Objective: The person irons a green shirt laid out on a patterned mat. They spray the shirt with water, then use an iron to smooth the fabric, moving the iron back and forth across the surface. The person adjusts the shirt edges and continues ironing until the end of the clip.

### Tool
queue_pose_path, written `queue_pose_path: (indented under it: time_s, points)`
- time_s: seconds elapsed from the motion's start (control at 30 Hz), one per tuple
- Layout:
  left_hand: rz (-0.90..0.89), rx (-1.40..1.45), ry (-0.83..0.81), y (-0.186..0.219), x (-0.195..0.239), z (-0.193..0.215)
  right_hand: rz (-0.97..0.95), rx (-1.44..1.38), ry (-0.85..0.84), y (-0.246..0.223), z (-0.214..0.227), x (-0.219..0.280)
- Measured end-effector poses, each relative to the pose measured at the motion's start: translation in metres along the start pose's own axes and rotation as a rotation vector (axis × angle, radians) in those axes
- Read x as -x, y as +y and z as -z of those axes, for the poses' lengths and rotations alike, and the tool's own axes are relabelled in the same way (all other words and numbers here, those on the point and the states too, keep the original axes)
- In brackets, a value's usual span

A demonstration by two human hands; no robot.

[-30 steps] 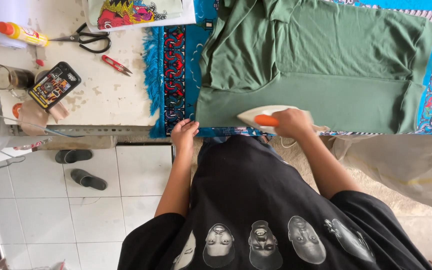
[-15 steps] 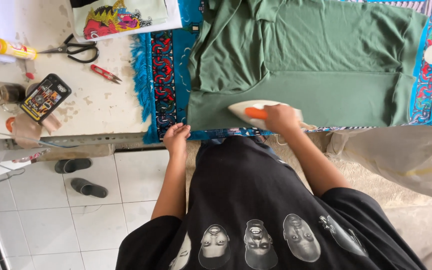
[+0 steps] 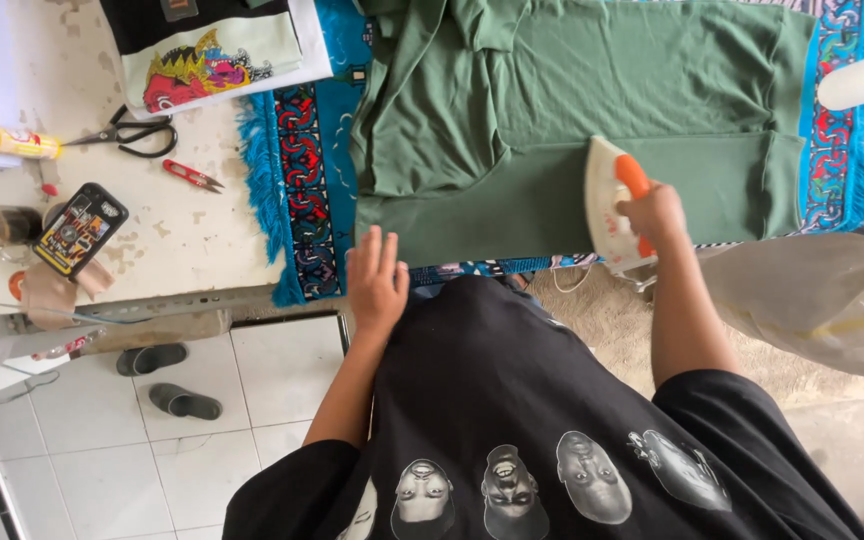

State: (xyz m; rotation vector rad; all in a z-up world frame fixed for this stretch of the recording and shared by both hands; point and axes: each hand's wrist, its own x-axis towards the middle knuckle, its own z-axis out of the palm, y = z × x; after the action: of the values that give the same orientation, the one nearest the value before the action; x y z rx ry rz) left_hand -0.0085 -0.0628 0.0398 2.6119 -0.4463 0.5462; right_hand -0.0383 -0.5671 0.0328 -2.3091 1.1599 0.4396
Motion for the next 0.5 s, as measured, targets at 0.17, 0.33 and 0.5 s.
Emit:
queue_pose_path:
  time_s: [0.17,0.33,0.5]
  points:
    - [-0.082,-0.059,-0.591,0.007,0.027,-0.029,0.216,0.122,-0.154,-0.090,-0.029,0.093]
    - [-0.181,-0.030,-0.463,0.005,0.025,-0.025,0.246,0.205,-0.084,-0.115,-0.070,0.133]
    - [-0.138,-0.087,-0.685,0.000,0.029,-0.032,0.149,0.248,-0.017,-0.075,-0.046,0.105]
